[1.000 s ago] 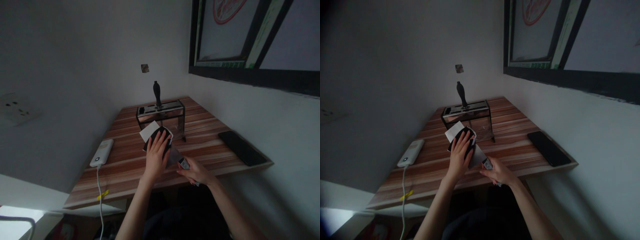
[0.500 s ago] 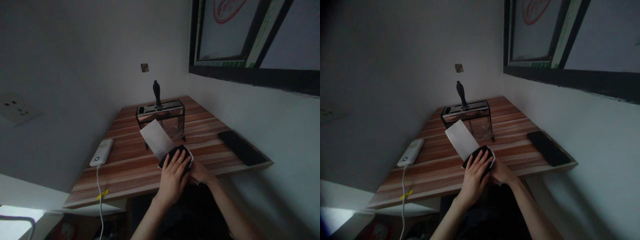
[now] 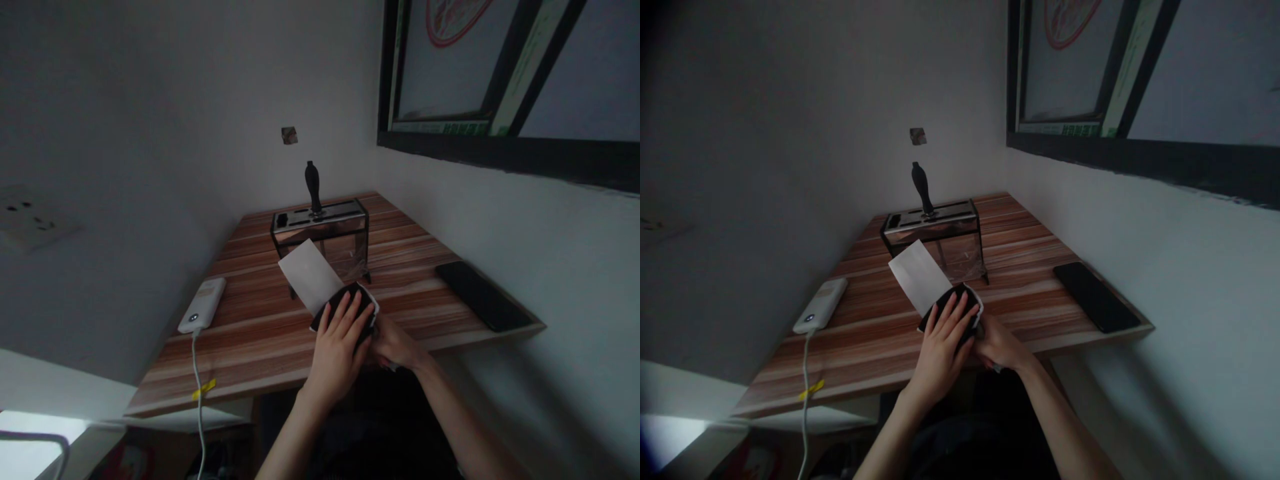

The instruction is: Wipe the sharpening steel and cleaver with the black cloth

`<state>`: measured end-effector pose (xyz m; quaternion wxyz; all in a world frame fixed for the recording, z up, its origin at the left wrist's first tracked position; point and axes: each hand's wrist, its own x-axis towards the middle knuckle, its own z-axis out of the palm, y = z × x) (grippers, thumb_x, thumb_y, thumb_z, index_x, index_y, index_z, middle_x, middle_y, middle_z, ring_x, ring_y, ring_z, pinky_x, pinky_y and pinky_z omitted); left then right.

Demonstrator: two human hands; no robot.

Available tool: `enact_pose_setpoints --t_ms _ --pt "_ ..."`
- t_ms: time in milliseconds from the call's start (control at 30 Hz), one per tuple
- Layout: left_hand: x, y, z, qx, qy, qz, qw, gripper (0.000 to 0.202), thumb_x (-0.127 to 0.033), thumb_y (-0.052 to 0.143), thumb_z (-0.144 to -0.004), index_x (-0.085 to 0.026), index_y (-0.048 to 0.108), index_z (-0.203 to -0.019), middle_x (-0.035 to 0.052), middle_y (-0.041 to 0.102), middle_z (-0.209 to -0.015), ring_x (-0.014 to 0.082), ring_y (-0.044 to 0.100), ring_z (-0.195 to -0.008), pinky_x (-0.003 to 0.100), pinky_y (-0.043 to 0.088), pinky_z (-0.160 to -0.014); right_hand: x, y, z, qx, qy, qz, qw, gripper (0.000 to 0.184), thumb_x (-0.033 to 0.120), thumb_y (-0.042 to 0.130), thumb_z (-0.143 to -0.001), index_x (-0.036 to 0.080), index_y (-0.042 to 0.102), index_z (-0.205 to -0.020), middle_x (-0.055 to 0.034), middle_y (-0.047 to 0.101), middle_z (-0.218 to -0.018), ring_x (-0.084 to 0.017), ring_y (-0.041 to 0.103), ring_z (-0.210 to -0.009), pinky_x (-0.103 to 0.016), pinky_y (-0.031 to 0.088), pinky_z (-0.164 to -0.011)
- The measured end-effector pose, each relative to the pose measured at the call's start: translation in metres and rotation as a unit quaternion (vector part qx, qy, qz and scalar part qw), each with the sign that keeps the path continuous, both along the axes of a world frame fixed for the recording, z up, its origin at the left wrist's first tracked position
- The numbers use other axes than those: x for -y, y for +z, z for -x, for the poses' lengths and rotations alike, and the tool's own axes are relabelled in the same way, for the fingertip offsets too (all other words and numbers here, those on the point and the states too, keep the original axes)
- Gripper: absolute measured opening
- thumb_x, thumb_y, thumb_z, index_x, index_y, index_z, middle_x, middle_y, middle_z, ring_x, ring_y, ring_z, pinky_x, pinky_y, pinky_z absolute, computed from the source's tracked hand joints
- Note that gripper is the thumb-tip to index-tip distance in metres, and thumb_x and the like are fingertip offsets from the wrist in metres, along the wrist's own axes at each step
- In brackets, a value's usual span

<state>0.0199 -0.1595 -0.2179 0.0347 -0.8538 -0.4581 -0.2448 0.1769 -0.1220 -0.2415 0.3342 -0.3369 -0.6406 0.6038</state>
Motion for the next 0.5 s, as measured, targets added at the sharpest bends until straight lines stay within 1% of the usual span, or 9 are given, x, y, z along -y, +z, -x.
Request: enact_pose_setpoints --t_ms 67,133,233,367,500 --pt "-0.005 0.003 0.003 0.0 0.017 -0.011 1.0 0.056 -0.019 0.044 -0.095 -0.025 0.028 -0.149 0.0057 0.026 -0.157 0.023 0.016 -0.147 0.052 0.02 -0.117 0.0 0.001 0.001 0.002 0.007 0.003 1.0 0.036 0.029 0.061 -0.076 0.015 0.051 -0.107 0.0117 0.047 -0.043 -0.006 0.04 -0.03 -0.015 0.033 -0.03" --pt "-0.012 0.006 0.008 0.0 0.033 -0.025 0.999 0.056 -0.019 0.044 -0.095 -0.025 0.029 -0.149 0.0062 0.026 -0.158 0.0238 0.015 -0.147 0.052 0.019 -0.117 -0.001 -0.001 0.002 -0.002 0.011 0.011 1.0 0.029 0.034 0.064 -0.077 0.016 0.052 -0.095 0.0109 0.047 -0.044 -0.005 0.04 -0.03 -0.015 0.034 -0.03" --pt "-0.024 0.013 0.016 0.006 0.051 -0.046 0.998 0.054 -0.019 0.042 -0.096 -0.026 0.03 -0.148 0.0061 0.025 -0.158 0.0239 0.015 -0.147 0.053 0.019 -0.116 -0.001 -0.003 0.003 -0.015 0.003 0.032 0.999 0.032 0.039 0.069 -0.075 0.017 0.05 -0.089 0.0111 0.048 -0.049 -0.004 0.038 -0.029 -0.015 0.034 -0.03" --pt "-0.043 0.025 0.029 0.02 0.072 -0.073 0.995 0.051 -0.02 0.04 -0.097 -0.025 0.033 -0.147 0.0071 0.026 -0.157 0.0235 0.015 -0.147 0.053 0.018 -0.116 -0.001 -0.003 0.003 -0.014 0.004 0.036 0.999 0.033 0.041 0.07 -0.075 0.019 0.047 -0.082 0.0118 0.044 -0.049 -0.003 0.036 -0.029 -0.014 0.031 -0.029" --pt "-0.06 0.038 0.042 0.035 0.093 -0.089 0.991 0.049 -0.023 0.04 -0.097 -0.023 0.036 -0.146 0.0088 0.028 -0.157 0.0241 0.016 -0.147 0.052 0.017 -0.117 0.0 -0.001 0.003 -0.02 0.01 0.041 0.999 0.033 0.042 0.069 -0.076 0.02 0.045 -0.081 0.0126 0.043 -0.049 -0.002 0.034 -0.029 -0.014 0.031 -0.029"
